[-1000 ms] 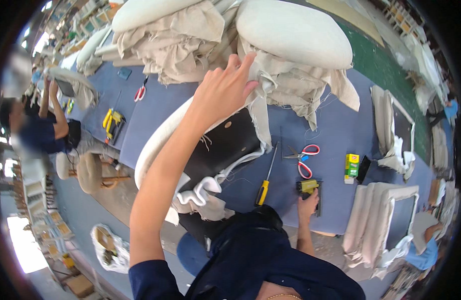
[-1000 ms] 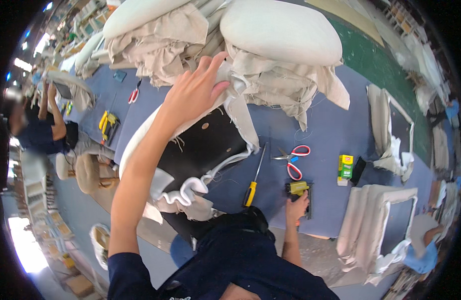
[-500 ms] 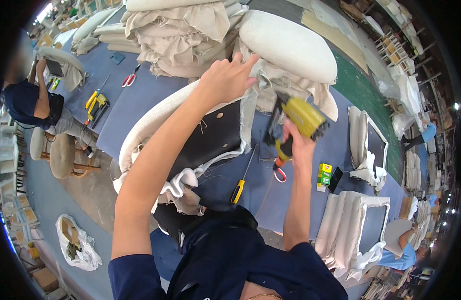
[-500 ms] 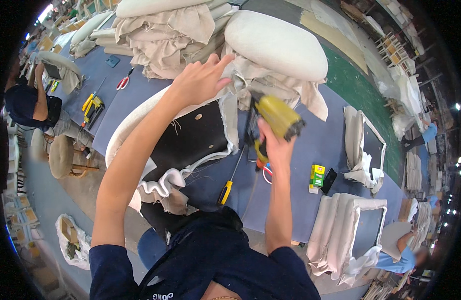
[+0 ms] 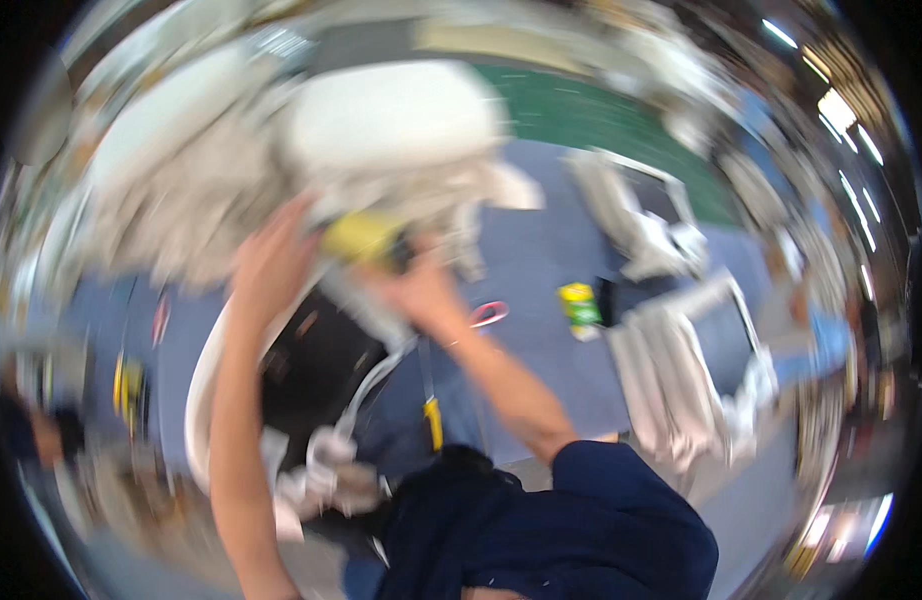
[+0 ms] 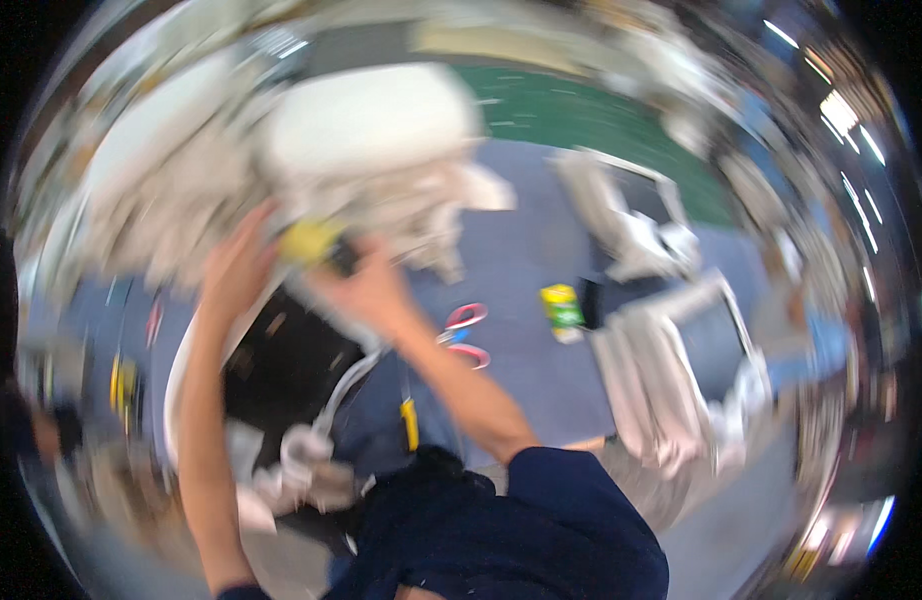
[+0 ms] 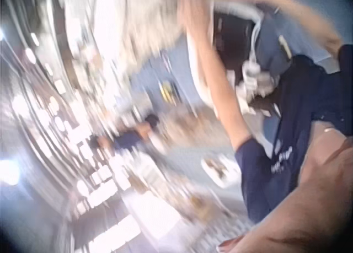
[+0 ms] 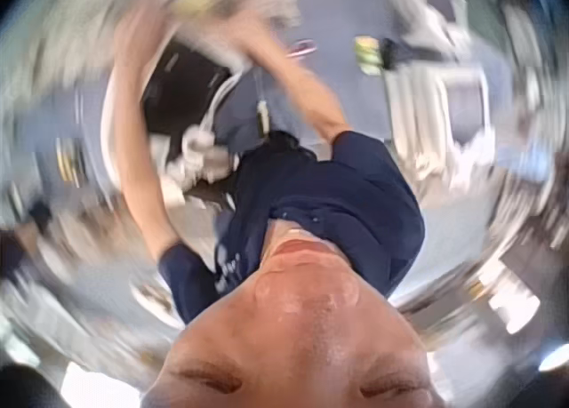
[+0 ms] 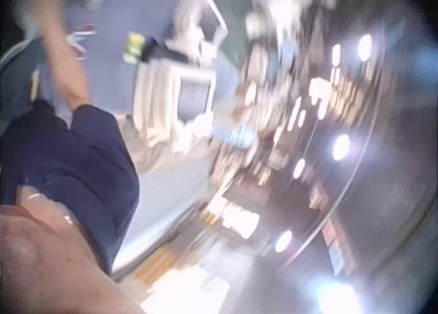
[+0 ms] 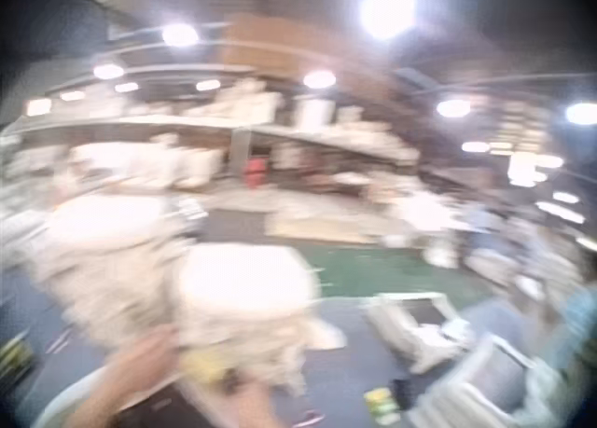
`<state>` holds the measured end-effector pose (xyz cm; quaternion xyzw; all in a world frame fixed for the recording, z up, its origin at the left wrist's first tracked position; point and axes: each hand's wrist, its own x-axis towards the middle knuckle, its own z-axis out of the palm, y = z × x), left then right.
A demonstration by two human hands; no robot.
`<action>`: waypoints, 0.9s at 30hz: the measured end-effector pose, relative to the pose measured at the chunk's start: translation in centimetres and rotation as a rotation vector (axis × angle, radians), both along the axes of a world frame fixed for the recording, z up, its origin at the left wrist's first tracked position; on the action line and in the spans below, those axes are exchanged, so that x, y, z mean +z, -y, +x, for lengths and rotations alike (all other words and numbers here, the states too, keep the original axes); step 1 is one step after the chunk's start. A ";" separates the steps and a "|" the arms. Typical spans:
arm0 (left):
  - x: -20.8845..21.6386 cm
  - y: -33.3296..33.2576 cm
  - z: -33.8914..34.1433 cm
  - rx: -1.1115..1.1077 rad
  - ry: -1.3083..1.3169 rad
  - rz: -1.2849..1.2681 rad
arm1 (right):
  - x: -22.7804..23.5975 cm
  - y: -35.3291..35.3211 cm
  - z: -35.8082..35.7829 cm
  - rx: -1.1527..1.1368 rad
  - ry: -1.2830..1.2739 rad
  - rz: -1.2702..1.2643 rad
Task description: The person wraps a white fabric cover around a foam cushion, smoothing the material and securing it with a staple gun. They trim excess fabric with scissors and use a screwdriver to adjust the cushion's position on a wooden frame. The process involves repeated folding, stapling, and cutting to fit the fabric tightly.
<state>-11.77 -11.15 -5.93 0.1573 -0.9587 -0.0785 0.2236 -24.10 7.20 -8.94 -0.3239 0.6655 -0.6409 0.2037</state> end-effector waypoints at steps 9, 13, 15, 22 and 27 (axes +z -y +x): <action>-0.9 6.7 1.2 -0.082 0.098 0.053 | -0.1 3.2 1.3 -0.163 -0.255 -0.118; 2.0 1.5 0.0 0.025 0.245 0.064 | -2.3 3.6 1.4 -0.168 -0.274 -0.121; 4.2 -1.5 0.5 0.038 0.258 0.017 | -2.7 4.7 2.2 -0.330 -0.341 -0.112; -0.1 7.9 1.5 -0.155 0.181 0.136 | -3.4 4.6 2.6 -0.301 -0.337 -0.287; -0.3 9.0 2.5 -0.268 0.096 0.963 | 3.5 -2.5 3.8 0.029 0.094 0.012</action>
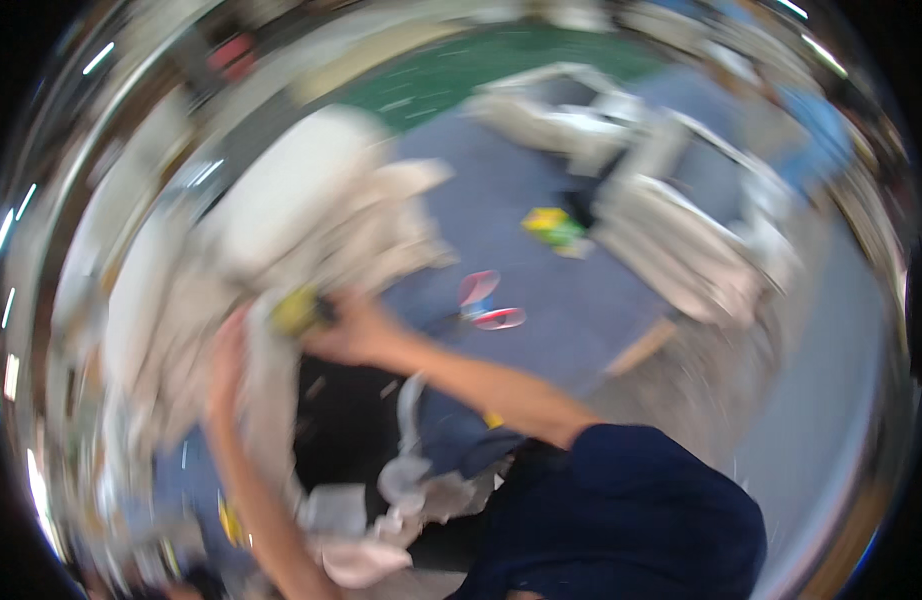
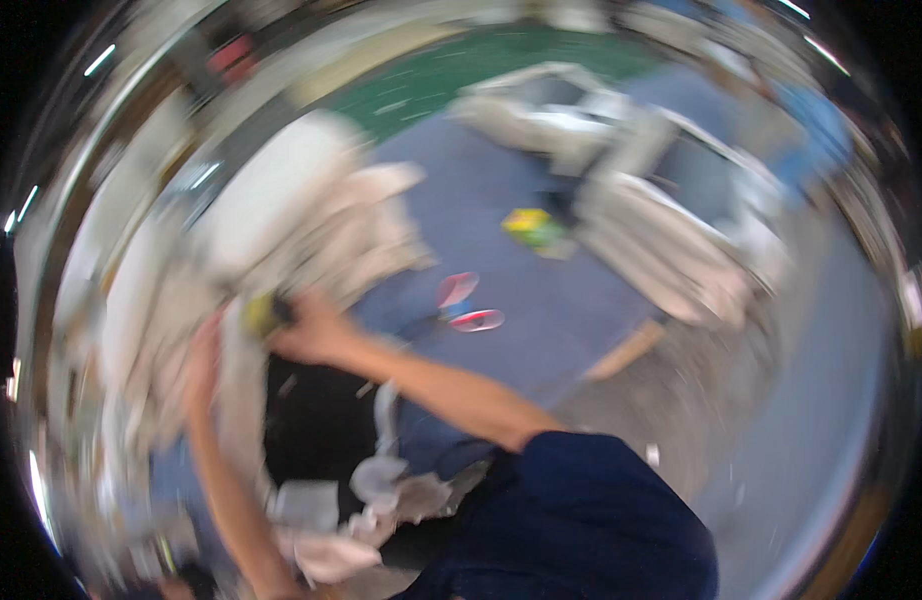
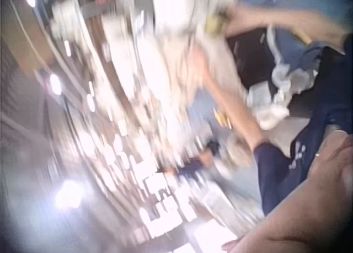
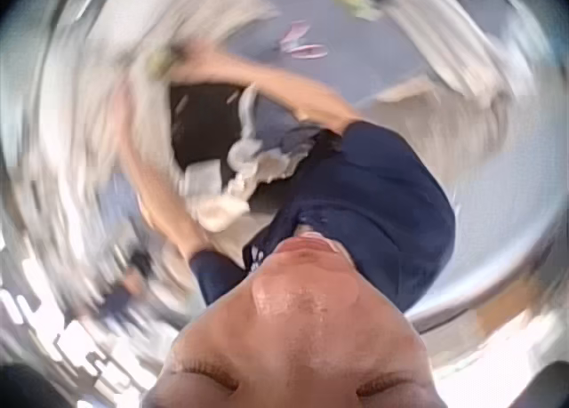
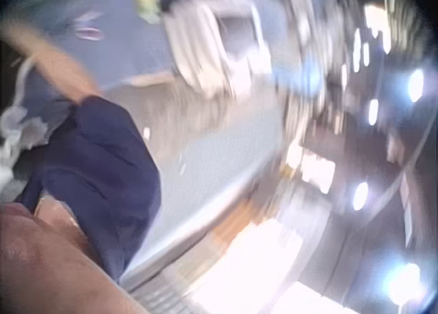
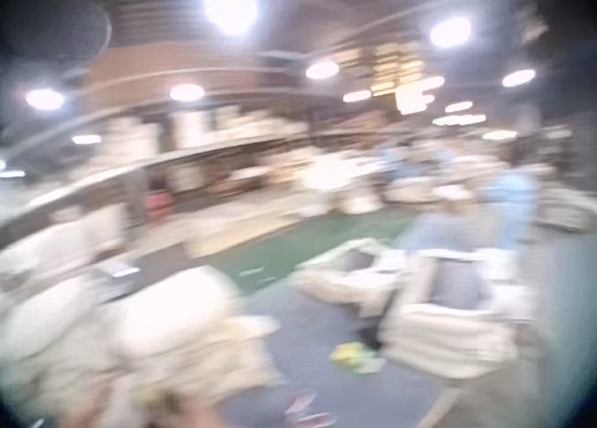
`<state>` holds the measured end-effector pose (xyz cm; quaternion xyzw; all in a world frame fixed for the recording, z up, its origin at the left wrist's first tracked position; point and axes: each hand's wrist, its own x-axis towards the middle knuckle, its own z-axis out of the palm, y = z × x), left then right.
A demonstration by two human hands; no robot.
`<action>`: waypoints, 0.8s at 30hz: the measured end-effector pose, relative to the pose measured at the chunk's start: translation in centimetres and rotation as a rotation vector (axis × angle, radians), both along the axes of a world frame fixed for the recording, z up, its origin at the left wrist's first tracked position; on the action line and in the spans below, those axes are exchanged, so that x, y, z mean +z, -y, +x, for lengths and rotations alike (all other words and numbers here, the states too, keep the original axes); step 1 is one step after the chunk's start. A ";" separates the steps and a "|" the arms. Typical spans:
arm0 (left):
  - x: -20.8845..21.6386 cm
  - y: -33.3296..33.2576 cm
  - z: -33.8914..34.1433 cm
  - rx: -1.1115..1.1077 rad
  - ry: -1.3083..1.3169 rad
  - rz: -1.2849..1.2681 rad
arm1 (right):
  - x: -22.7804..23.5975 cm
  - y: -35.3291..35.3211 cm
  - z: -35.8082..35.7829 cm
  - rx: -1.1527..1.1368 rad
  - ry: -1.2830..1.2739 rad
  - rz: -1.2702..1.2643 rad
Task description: The person wraps a white fabric cover around a foam cushion, smoothing the material and securing it with a staple gun. They trim excess fabric with scissors and use a screwdriver to adjust the cushion's position on a wooden frame. The process involves repeated folding, stapling, and cutting to fit the fabric tightly.
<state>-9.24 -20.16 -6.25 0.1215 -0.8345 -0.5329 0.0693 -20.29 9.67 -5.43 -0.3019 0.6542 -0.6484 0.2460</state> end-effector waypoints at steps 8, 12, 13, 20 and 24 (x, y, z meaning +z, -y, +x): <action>2.2 -5.0 0.2 0.158 0.114 -0.324 | -6.3 5.4 0.7 -0.143 -0.316 -0.248; 0.5 -8.1 -0.1 0.288 0.091 -0.932 | -6.8 5.0 -0.1 -0.133 -0.283 -0.213; 0.4 -8.0 -0.1 0.286 0.031 -0.969 | -6.1 4.9 -0.4 -0.069 -0.149 -0.209; 1.5 -9.0 0.7 0.219 0.035 -0.984 | -5.5 4.0 -0.4 0.005 -0.113 -0.039; 2.0 -8.5 1.5 0.172 0.053 -0.961 | -6.7 4.8 0.5 -0.034 -0.190 -0.136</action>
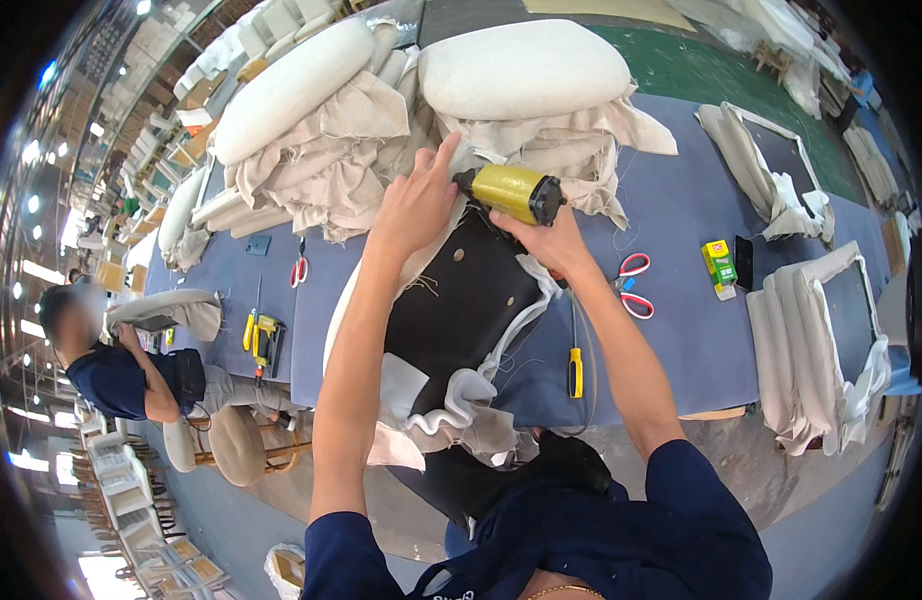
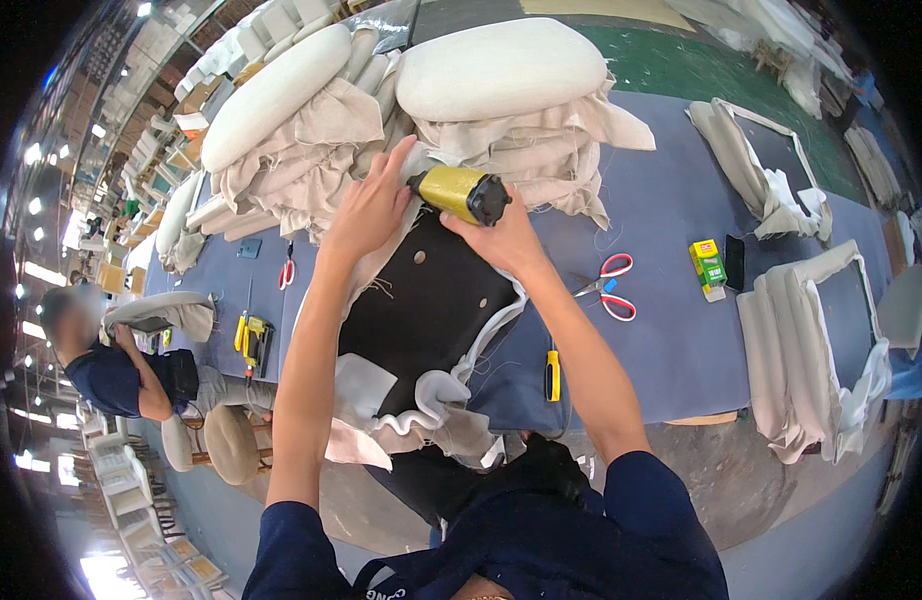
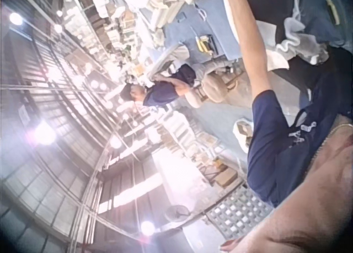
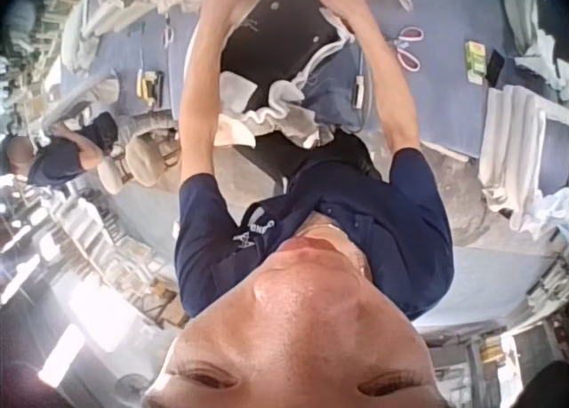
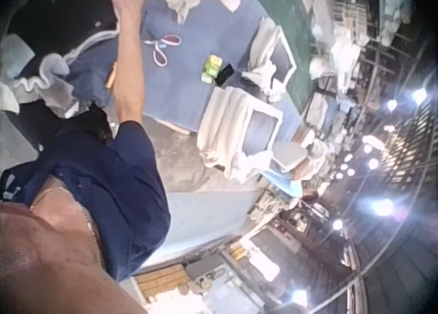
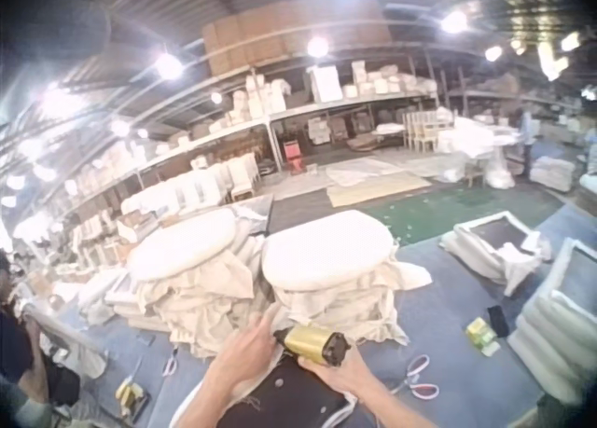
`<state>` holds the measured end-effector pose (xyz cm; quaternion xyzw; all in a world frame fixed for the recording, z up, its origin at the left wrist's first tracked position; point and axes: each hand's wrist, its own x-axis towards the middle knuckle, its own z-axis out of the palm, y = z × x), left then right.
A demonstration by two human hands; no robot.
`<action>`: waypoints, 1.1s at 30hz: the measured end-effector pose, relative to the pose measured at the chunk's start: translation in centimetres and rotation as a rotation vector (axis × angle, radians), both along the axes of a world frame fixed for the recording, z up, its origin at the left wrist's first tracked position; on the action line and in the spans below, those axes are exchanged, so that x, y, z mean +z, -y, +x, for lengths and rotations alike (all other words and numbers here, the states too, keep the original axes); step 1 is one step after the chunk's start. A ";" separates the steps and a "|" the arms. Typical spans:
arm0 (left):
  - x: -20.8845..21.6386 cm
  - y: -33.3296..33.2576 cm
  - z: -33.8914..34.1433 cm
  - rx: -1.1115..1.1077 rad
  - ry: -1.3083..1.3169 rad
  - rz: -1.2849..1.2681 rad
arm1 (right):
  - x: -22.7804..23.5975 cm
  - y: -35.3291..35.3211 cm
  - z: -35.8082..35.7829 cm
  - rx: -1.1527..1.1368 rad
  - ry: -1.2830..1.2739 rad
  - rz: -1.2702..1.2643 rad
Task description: The person wraps a white fabric cover around a foam cushion, smoothing the material and securing it with a staple gun. They trim excess fabric with scissors and use a screwdriver to adjust the cushion's position on a wooden frame. The process involves repeated folding, stapling, and cutting to fit the fabric tightly.
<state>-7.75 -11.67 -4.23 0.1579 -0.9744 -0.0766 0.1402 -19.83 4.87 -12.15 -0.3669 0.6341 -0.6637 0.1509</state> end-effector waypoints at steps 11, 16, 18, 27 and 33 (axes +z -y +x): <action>0.0 0.3 0.7 -0.272 -0.056 0.078 | -2.1 -1.5 3.6 -0.061 0.122 0.112; 0.8 4.2 2.1 -0.074 0.018 1.290 | -3.0 -1.4 3.6 -0.143 -0.017 -0.073; -0.9 4.5 1.2 0.194 0.102 1.248 | -3.1 -1.2 3.3 -0.207 -0.115 0.050; -3.5 1.8 2.4 -0.070 -0.081 -0.107 | -0.3 -1.4 2.9 -0.105 0.150 0.102; -0.8 -1.0 4.0 0.049 -0.012 -0.161 | -0.8 0.1 4.4 0.002 0.165 -0.118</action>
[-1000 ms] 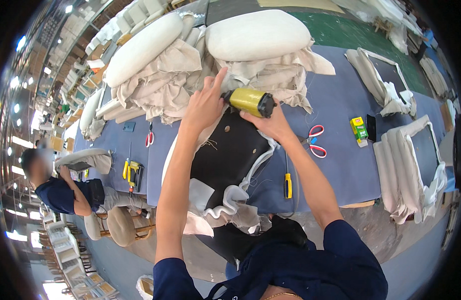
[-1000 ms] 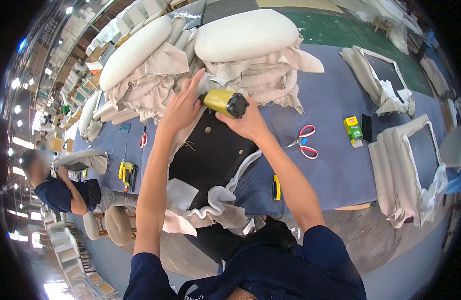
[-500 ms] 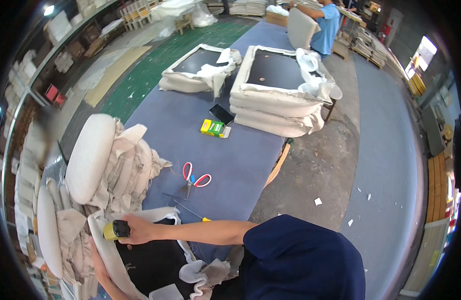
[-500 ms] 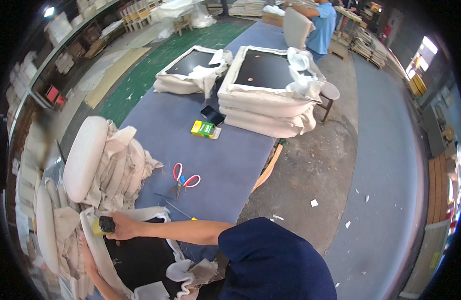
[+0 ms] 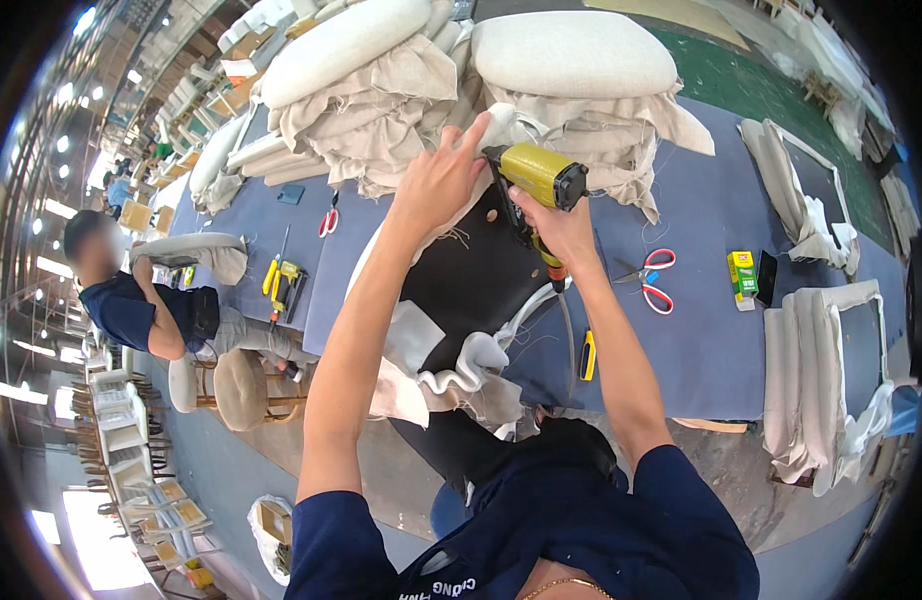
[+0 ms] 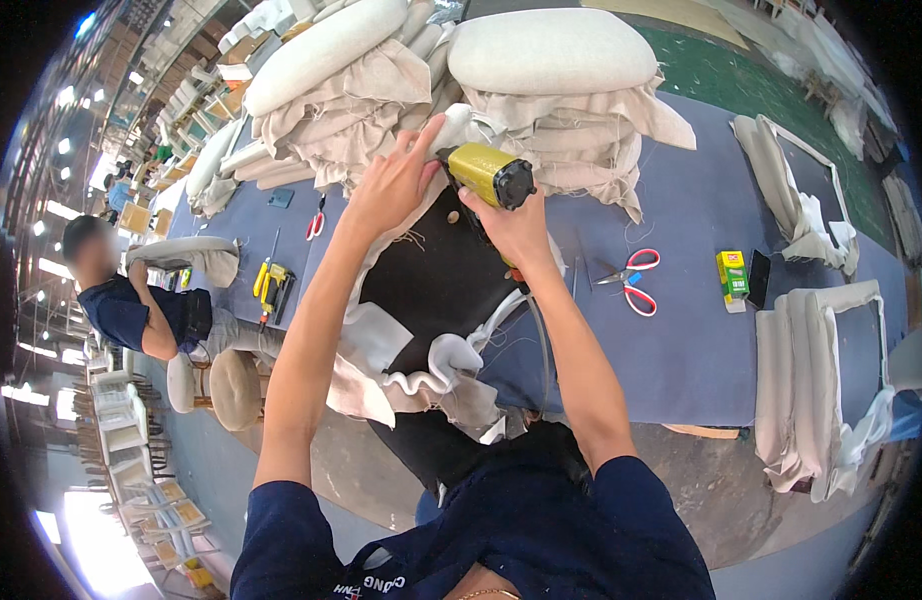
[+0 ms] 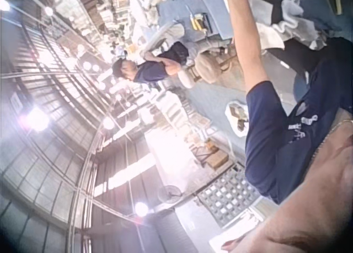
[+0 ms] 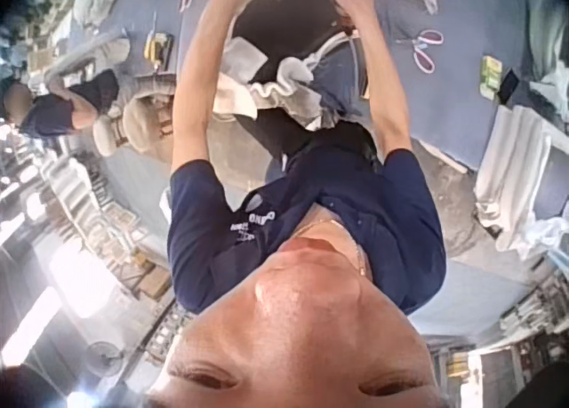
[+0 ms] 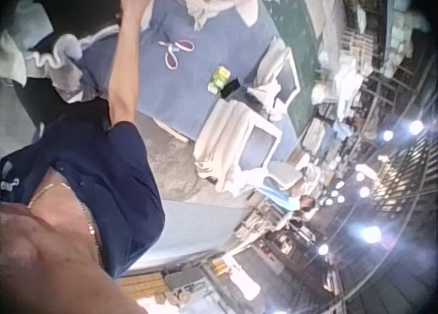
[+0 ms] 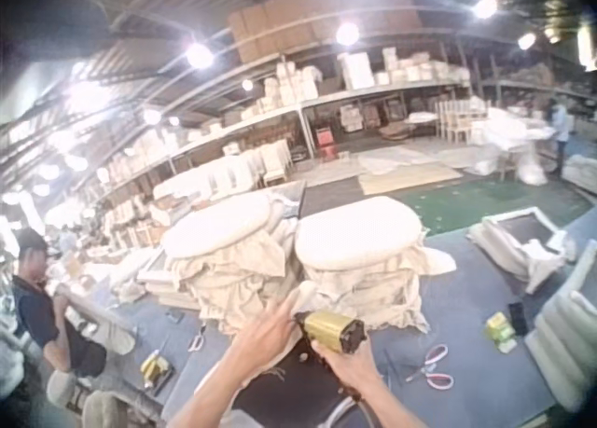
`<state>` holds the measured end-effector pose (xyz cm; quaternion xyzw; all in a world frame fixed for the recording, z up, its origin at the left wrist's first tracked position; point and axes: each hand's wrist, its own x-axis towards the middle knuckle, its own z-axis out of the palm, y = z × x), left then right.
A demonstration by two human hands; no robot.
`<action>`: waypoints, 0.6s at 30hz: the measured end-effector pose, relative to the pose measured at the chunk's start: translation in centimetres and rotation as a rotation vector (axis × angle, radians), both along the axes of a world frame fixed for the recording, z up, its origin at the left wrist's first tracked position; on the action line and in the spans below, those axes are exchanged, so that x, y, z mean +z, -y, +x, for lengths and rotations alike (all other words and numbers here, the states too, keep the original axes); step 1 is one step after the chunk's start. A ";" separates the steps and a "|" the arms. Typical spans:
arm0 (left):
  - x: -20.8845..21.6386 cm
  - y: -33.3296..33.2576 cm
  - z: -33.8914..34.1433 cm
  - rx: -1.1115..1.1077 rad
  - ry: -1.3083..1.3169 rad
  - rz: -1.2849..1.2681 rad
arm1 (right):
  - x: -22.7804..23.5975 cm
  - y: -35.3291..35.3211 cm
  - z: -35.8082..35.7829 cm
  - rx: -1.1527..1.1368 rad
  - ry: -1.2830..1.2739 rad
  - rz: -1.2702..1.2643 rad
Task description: The person wraps a white fabric cover around a foam cushion, smoothing the material and securing it with a staple gun. They trim excess fabric with scissors and use a screwdriver to adjust the cushion's position on a wooden frame. The process involves repeated folding, stapling, and cutting to fit the fabric tightly.
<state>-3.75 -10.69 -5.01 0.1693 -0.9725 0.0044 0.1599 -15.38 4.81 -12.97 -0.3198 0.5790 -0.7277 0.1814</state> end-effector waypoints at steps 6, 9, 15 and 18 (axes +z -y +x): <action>0.6 -0.9 0.2 -0.035 0.041 -0.002 | 0.1 -1.4 0.2 0.040 -0.142 0.085; 1.2 -1.2 0.3 -0.055 0.071 0.033 | 0.5 -2.4 0.9 0.102 -0.025 0.090; 2.3 -1.5 1.0 -0.114 0.133 0.273 | 0.3 -3.2 2.3 0.139 0.089 0.122; 1.5 3.9 1.6 -0.224 0.007 1.001 | -0.9 -3.5 1.8 0.117 0.172 0.134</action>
